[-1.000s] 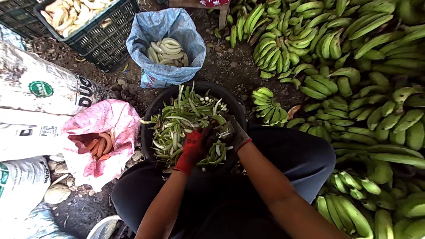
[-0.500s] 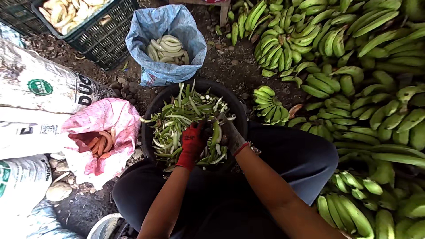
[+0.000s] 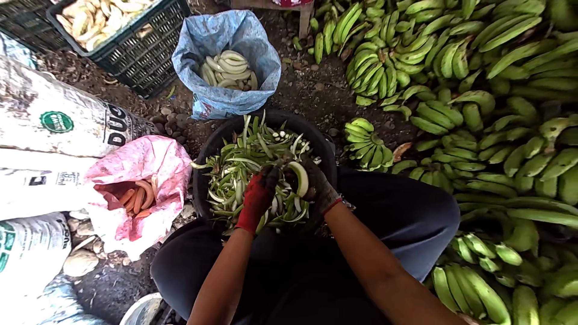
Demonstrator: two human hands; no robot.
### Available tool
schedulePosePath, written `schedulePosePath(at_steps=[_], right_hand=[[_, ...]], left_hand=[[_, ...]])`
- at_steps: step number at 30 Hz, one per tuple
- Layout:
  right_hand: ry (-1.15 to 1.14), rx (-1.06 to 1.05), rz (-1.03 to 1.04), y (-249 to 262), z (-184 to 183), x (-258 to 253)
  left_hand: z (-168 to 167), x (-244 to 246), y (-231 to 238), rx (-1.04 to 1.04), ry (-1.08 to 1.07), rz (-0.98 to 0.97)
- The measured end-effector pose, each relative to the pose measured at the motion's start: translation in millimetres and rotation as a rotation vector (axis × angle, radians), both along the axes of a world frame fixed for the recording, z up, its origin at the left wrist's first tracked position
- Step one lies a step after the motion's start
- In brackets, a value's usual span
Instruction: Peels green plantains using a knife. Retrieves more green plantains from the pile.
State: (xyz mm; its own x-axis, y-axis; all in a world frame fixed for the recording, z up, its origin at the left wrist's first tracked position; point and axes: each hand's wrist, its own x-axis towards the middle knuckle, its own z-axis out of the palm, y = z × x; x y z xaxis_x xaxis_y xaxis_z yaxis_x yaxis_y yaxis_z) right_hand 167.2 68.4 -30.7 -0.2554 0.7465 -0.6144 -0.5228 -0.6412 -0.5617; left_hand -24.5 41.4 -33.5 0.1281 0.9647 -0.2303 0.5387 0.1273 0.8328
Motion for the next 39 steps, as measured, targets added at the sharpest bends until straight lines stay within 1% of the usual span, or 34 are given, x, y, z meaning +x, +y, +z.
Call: schedulePosePath(at_steps=[2, 4, 6, 7, 9, 10, 13, 15, 17, 19, 22, 24, 26, 28, 30, 32, 34, 36, 38, 39], right_hand=[[0.032, 0.005, -0.054, 2.0, 0.0, 7.0], [0.050, 0.050, -0.040, 4.3, 2.3, 12.9], [-0.001, 0.070, -0.017, 4.0, 4.7, 16.2], [-0.002, 0.062, -0.009, 4.0, 5.5, 14.6], [0.008, 0.042, -0.010, 2.5, 7.4, 4.9], [-0.030, 0.061, -0.010, -0.1, 8.0, -1.1], [-0.172, 0.191, 0.015, -11.7, 8.0, -13.5], [-0.143, 0.153, -0.023, -14.7, 7.0, -16.3], [-0.052, 0.126, -0.044, -13.0, 3.3, -13.7], [-0.020, 0.087, -0.060, -9.1, -1.4, -8.5], [-0.128, -0.033, -0.135, -8.8, -7.9, -5.2], [-0.257, -0.043, -0.183, -10.3, -15.7, -6.4], [-0.339, -0.007, -0.232, -6.7, -13.5, -9.5], [-0.441, 0.086, -0.269, 7.4, 7.7, -19.8], [-0.551, 0.252, -0.230, 32.9, 41.3, -33.9], [-0.611, 0.421, -0.209, 82.8, 78.3, -53.6], [-0.627, 0.567, -0.249, 150.8, 119.0, -80.1], [-0.739, 0.598, -0.263, 196.6, 161.1, -100.3], [-0.791, 0.675, -0.281, 213.6, 194.9, -107.3], [-0.801, 0.740, -0.297, 214.4, 204.2, -107.7]], left_hand=[[4.9, 4.4, -7.9, 0.076, 0.012, -0.163], [7.8, 6.0, -12.1, 0.203, 0.091, -0.302], [6.1, 6.8, -14.0, 0.319, 0.177, -0.365], [4.6, 7.2, -13.7, 0.340, 0.207, -0.363], [4.3, 8.8, -10.3, 0.285, 0.251, -0.290], [4.7, 10.4, -7.8, 0.239, 0.260, -0.214], [1.0, 9.3, 1.3, 0.093, 0.223, 0.032], [0.3, 3.0, 6.2, -0.011, 0.111, 0.115], [-2.3, -1.1, 6.0, -0.030, -0.028, 0.148], [-8.0, -2.6, 5.3, -0.025, -0.161, 0.178], [-13.5, -6.9, 7.8, -0.029, -0.301, 0.273], [-11.0, -13.3, 10.7, -0.038, -0.362, 0.349], [-4.0, -16.5, 12.3, -0.035, -0.474, 0.422], [4.0, -17.4, 12.6, -0.043, -0.590, 0.469], [8.1, -16.7, 13.3, -0.044, -0.640, 0.484], [10.3, -14.8, 15.4, -0.043, -0.655, 0.478], [12.1, -12.3, 17.2, -0.057, -0.682, 0.468], [16.9, -12.3, 18.2, -0.083, -0.705, 0.477], [21.3, -12.4, 22.9, -0.066, -0.737, 0.511], [22.3, -12.9, 24.8, -0.038, -0.727, 0.528]])
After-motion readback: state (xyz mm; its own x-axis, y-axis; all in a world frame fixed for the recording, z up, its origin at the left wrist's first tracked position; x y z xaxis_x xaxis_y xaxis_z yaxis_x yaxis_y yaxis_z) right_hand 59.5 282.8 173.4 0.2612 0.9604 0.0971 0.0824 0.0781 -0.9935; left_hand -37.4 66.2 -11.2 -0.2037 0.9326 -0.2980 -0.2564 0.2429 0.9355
